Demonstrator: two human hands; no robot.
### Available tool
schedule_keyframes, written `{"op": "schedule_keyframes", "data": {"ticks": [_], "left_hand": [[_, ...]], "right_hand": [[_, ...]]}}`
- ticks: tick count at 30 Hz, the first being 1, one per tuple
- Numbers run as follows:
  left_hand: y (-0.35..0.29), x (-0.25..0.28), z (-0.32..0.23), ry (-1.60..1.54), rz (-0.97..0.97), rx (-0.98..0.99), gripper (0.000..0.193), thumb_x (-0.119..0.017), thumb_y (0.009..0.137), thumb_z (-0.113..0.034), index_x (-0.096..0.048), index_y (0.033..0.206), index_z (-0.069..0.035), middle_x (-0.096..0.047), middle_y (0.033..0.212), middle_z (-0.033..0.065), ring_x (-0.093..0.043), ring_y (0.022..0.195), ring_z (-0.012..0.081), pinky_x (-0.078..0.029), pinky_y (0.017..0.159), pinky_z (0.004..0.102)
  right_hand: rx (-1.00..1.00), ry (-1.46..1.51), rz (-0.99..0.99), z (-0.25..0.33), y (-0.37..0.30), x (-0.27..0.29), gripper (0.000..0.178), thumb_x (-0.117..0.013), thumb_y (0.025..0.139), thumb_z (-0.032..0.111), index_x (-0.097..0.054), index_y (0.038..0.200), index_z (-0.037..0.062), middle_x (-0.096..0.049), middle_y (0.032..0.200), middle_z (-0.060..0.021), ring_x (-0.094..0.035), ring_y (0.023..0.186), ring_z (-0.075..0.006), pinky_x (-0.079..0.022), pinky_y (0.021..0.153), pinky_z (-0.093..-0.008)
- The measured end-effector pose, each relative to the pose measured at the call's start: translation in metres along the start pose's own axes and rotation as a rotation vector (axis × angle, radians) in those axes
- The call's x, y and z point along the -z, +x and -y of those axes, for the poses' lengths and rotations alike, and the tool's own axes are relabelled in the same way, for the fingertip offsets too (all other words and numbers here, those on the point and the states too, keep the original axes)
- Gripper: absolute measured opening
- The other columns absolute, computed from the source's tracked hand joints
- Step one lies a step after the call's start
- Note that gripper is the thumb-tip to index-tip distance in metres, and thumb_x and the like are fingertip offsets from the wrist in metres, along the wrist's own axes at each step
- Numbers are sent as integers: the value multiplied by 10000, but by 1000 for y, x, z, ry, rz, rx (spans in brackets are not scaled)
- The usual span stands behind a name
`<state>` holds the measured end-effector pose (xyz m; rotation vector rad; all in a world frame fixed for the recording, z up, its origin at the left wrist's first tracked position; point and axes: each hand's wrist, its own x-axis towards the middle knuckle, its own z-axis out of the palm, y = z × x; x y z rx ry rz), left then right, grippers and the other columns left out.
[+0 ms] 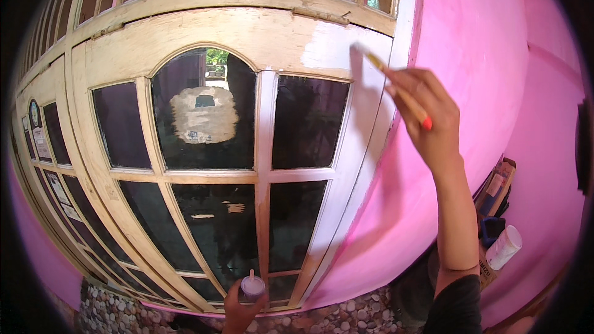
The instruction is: The person paints the wooden frame of a glass door using a brush and white paint from a bottle.
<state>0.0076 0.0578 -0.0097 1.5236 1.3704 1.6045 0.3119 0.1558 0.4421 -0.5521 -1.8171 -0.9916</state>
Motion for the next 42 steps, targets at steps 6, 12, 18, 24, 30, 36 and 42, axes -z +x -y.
{"op": "schedule_keyframes", "data": {"ticks": [6,12,18,24,30,36,42], "left_hand": [[5,-3,-11,-1,67,-27,660,-931,747,-112,-581,1274,76,-707,1133,161,-701,1065,229,-556,941,362],[0,-2,-10,-9,34,-25,653,-926,750,-98,-579,1274,78,-703,1120,158,-696,1050,219,-555,935,362],[3,-5,-6,4,66,-61,678,-925,752,-95,-562,1296,83,-698,1144,166,-694,1063,223,-560,928,365],[-5,-3,-11,-24,41,-21,681,-927,754,-106,-565,1302,77,-696,1152,157,-690,1074,223,-557,939,361],[-3,-3,-7,-18,51,-35,679,-928,751,-105,-570,1301,72,-696,1153,150,-692,1063,217,-562,924,356],[-4,-6,-9,-27,44,-24,658,-923,757,-102,-578,1292,65,-693,1149,148,-688,1060,213,-554,929,360],[-4,-1,-3,9,41,-61,654,-925,760,-109,-577,1285,68,-690,1150,153,-688,1067,219,-559,918,356]], "right_hand": [[18,-28,-44,-16,8,-5,260,-770,900,74,-733,1156,66,-679,1011,-112,-691,872,-304,-570,752,-391],[1,-1,67,-4,-11,3,255,-777,897,79,-737,1148,75,-683,1021,-105,-694,881,-296,-571,757,-382],[-26,-12,-63,-21,16,5,253,-768,907,76,-738,1158,72,-693,1035,-107,-695,884,-312,-571,761,-385],[-17,32,87,-6,-6,-1,258,-772,905,86,-738,1160,77,-684,1018,-102,-692,873,-306,-572,758,-391],[12,-35,-66,-12,16,1,262,-768,910,94,-736,1170,85,-691,1040,-98,-698,886,-298,-576,755,-373],[54,9,44,-5,7,-10,258,-763,898,85,-739,1155,92,-685,1024,-86,-685,885,-299,-578,755,-381],[44,-53,-63,-4,16,-2,234,-771,899,88,-742,1131,75,-693,1041,-93,-693,887,-303,-576,762,-394]]}}
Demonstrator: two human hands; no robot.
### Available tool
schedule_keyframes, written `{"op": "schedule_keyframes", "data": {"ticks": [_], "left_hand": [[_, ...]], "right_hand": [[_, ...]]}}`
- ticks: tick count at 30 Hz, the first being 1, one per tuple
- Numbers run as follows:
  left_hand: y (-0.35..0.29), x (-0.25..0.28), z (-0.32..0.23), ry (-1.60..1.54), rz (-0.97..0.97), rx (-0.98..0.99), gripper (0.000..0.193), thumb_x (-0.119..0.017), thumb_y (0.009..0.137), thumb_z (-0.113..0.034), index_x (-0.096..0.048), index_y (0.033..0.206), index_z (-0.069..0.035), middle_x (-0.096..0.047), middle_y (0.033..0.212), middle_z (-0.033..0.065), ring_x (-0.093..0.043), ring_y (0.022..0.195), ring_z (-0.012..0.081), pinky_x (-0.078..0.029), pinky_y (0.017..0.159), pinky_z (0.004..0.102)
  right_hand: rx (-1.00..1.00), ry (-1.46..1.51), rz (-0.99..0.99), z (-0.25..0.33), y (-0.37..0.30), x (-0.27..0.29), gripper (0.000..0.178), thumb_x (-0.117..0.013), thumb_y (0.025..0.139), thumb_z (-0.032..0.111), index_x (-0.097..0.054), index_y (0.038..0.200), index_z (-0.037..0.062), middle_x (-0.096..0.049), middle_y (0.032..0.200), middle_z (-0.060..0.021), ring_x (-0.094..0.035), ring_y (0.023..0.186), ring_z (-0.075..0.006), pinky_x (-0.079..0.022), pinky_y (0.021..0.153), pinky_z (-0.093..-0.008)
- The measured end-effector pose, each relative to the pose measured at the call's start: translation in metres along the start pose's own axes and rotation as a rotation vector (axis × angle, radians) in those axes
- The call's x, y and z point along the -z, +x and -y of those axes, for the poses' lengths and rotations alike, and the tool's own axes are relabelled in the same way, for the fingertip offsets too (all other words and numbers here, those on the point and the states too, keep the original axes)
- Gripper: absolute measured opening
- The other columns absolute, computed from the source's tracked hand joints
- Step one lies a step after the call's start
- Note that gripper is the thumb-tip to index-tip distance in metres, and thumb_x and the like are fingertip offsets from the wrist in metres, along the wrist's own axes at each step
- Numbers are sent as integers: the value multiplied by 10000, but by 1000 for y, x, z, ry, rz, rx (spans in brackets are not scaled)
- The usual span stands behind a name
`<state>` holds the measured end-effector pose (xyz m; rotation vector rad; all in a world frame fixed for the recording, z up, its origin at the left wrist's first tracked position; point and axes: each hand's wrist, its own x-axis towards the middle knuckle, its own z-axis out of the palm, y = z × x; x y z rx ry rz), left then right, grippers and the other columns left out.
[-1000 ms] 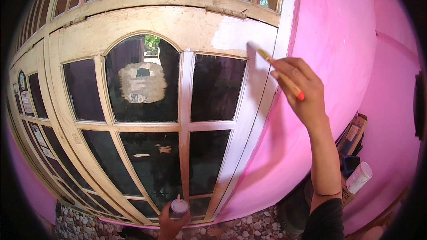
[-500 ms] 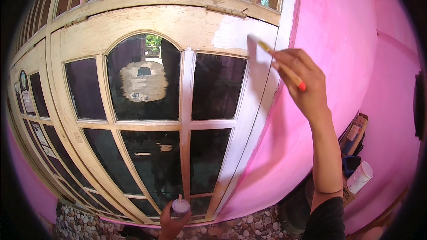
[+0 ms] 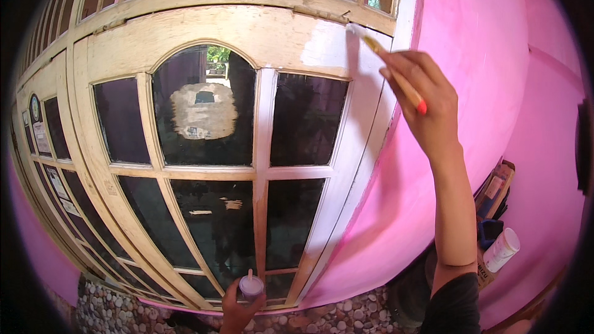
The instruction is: The person paints the wooden frame of a glass door using a brush and white paint from a bottle.
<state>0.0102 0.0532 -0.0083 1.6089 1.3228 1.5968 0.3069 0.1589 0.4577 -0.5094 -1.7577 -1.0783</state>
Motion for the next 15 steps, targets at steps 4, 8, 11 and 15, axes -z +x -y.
{"op": "schedule_keyframes", "data": {"ticks": [4,8,11,15], "left_hand": [[1,-4,2,35,-32,-55,673,-931,753,-114,-571,1290,73,-690,1151,159,-689,1067,219,-560,921,352],[2,-6,-3,-42,-34,-17,673,-935,743,-111,-577,1281,76,-693,1143,160,-692,1060,219,-562,922,353],[1,-4,-3,-17,-4,18,671,-935,738,-106,-581,1278,79,-694,1143,161,-693,1058,219,-562,924,355],[5,-1,-9,8,11,-13,671,-932,743,-110,-579,1281,82,-695,1139,166,-696,1054,222,-562,923,356]], "right_hand": [[26,19,-4,-9,7,-11,236,-762,899,67,-739,1133,70,-688,1035,-101,-691,888,-318,-574,758,-388],[11,67,193,7,-9,-6,249,-756,887,51,-744,1134,81,-687,1026,-95,-688,884,-308,-574,750,-384],[3,84,184,14,-13,4,254,-756,888,49,-742,1140,82,-682,1017,-99,-685,875,-305,-574,745,-384],[-5,19,35,4,-2,2,250,-754,891,53,-742,1140,80,-677,1003,-99,-683,861,-304,-575,741,-386]]}}
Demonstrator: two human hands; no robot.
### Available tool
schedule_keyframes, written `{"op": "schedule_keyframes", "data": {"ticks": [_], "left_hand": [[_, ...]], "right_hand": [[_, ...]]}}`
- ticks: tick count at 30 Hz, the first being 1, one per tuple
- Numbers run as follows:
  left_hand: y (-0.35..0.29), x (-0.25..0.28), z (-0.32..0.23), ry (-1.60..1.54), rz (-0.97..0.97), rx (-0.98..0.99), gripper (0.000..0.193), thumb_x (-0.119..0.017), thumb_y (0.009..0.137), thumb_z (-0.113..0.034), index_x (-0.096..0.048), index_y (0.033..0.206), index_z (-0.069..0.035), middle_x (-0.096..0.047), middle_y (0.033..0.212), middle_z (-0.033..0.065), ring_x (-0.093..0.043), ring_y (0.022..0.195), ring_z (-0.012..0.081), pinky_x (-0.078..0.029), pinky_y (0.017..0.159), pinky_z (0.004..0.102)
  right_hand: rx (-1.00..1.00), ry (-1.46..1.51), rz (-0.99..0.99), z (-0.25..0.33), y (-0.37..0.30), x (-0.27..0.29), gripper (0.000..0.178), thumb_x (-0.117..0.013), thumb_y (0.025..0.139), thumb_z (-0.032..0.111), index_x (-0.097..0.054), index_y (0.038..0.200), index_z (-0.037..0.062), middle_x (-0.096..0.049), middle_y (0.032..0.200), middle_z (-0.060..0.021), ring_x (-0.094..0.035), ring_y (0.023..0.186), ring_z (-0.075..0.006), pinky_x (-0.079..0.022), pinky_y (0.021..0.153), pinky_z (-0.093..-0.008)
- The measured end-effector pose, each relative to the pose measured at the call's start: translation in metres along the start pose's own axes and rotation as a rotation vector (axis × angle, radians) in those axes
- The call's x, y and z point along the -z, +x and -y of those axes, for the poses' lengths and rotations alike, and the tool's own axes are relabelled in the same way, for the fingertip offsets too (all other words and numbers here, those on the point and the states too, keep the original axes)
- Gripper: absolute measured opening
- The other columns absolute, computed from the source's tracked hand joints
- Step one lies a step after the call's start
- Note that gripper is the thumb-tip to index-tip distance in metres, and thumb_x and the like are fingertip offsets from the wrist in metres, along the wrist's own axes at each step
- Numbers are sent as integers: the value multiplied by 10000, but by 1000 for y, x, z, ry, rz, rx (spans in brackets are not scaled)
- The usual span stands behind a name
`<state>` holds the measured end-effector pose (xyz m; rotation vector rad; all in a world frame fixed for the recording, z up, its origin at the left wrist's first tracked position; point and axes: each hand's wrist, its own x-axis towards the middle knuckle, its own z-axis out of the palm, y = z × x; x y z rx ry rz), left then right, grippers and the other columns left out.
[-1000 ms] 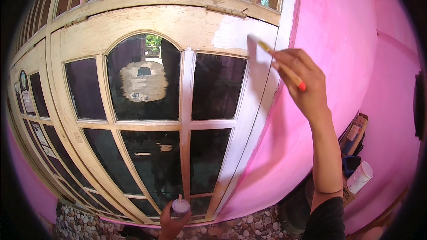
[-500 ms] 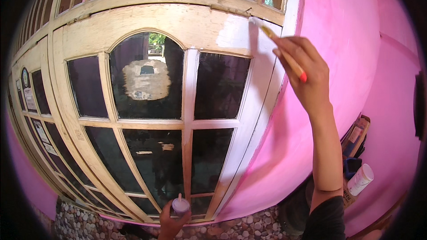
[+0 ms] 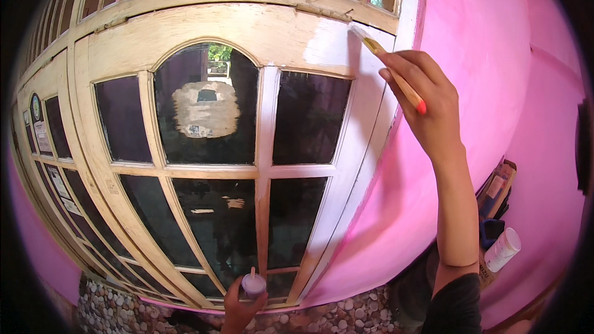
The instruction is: The person paints the wooden frame of a glass door using a brush and white paint from a bottle.
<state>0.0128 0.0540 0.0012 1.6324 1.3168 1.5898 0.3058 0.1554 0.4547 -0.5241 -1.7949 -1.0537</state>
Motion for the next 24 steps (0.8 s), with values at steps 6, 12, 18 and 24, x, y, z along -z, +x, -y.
{"op": "schedule_keyframes", "data": {"ticks": [6,12,18,24], "left_hand": [[-1,-2,1,22,-12,-1,679,-931,749,-120,-571,1286,88,-694,1137,171,-696,1063,229,-561,926,359],[-1,3,0,26,33,27,686,-931,752,-124,-569,1294,89,-690,1158,167,-690,1081,230,-558,942,361],[-2,3,0,-12,32,42,688,-928,753,-117,-566,1301,86,-683,1180,174,-686,1092,228,-558,953,363],[-3,2,6,17,29,32,679,-922,756,-112,-567,1302,84,-683,1182,175,-686,1095,230,-559,956,367]], "right_hand": [[5,16,238,10,-25,-2,287,-749,874,52,-717,1159,82,-674,1009,-91,-675,923,-298,-573,758,-390],[-52,181,81,4,-14,18,156,-740,939,91,-745,1073,12,-748,1015,-98,-692,879,-234,-570,768,-339],[-556,483,116,-4,-6,28,241,-738,989,206,-771,1080,-15,-748,992,-75,-705,924,-165,-571,853,-306],[-521,509,227,-20,5,33,264,-758,975,236,-780,1052,-16,-741,1057,-84,-705,911,-160,-581,862,-315]]}}
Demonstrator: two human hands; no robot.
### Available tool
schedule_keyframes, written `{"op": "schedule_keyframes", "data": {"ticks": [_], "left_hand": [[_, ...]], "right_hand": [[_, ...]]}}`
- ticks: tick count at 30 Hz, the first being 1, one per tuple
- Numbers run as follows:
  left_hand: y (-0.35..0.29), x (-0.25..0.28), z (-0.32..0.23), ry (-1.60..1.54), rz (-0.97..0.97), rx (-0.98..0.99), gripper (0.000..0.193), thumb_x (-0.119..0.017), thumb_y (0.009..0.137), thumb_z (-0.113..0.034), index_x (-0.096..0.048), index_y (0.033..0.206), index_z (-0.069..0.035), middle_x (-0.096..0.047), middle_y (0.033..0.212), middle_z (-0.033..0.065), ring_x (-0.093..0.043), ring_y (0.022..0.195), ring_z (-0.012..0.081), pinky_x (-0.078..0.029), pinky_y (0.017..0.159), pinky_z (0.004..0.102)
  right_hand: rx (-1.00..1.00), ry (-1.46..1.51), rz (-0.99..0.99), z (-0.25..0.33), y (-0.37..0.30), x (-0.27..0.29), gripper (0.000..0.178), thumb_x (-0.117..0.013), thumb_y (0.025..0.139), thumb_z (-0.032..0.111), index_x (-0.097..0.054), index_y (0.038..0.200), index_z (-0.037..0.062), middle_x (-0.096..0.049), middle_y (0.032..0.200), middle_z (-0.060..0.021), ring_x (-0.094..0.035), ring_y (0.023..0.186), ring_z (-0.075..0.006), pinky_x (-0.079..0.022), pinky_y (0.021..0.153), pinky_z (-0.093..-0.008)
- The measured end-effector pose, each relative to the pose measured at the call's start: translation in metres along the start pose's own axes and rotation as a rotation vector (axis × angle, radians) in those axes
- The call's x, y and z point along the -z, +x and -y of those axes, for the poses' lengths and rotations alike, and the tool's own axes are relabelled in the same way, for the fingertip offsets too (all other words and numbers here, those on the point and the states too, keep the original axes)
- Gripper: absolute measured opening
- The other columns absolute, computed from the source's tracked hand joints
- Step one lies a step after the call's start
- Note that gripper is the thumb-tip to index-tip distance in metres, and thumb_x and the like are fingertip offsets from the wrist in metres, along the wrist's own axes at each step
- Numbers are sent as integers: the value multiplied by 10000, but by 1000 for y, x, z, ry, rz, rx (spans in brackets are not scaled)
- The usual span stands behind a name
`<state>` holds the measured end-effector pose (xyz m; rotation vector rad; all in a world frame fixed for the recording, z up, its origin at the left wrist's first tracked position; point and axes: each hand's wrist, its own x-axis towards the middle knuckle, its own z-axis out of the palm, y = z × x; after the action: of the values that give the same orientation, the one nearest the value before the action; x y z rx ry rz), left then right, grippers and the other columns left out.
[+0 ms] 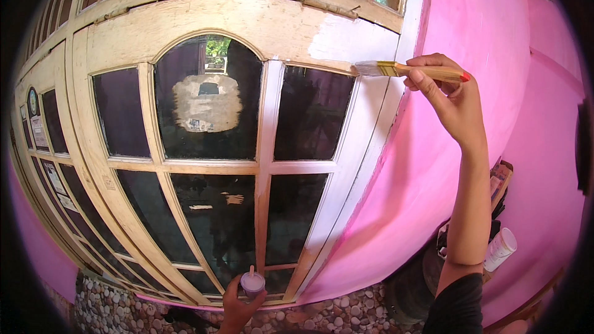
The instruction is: The person paints the wooden frame of a glass door using a brush and white paint from a bottle.
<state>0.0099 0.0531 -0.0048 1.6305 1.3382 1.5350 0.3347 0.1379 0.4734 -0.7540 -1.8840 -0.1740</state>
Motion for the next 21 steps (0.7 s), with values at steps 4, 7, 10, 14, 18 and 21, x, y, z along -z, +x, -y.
{"op": "schedule_keyframes", "data": {"ticks": [4,7,10,14,18,21], "left_hand": [[0,1,1,0,-2,-8,687,-922,756,-116,-565,1310,81,-682,1187,173,-687,1097,234,-559,959,371],[0,-1,-1,-27,6,8,700,-924,755,-118,-559,1318,80,-679,1194,171,-687,1100,239,-559,959,375],[-1,-3,1,-23,11,1,698,-923,758,-116,-556,1319,77,-676,1200,171,-685,1104,239,-557,963,375],[-3,-8,4,-49,-69,35,653,-935,741,-191,-612,1251,59,-707,1103,166,-710,1012,264,-558,905,379],[-3,-10,13,-60,-61,26,668,-938,738,-195,-609,1259,64,-706,1111,181,-711,1015,268,-557,909,381],[0,-8,4,-43,-13,25,663,-923,757,-159,-586,1281,68,-691,1144,171,-695,1052,245,-551,934,370]], "right_hand": [[65,-35,93,-5,11,2,240,-759,972,222,-789,1043,-5,-745,1072,-86,-694,886,-158,-575,837,-317],[96,-99,108,-7,21,3,219,-748,979,205,-790,1035,-2,-746,1074,-90,-688,866,-159,-570,827,-316],[166,-161,55,-8,30,7,214,-742,984,203,-791,1038,2,-748,1073,-94,-690,870,-161,-569,824,-314],[186,-60,23,-3,20,-1,191,-739,985,185,-787,1018,2,-755,1045,-89,-689,860,-154,-564,804,-298],[83,-104,39,-2,9,-14,179,-734,987,176,-793,1036,14,-753,1065,-83,-687,858,-146,-564,780,-300],[143,-100,-57,-13,9,-5,182,-720,1000,174,-793,1037,12,-747,1071,-78,-684,871,-150,-564,766,-299]]}}
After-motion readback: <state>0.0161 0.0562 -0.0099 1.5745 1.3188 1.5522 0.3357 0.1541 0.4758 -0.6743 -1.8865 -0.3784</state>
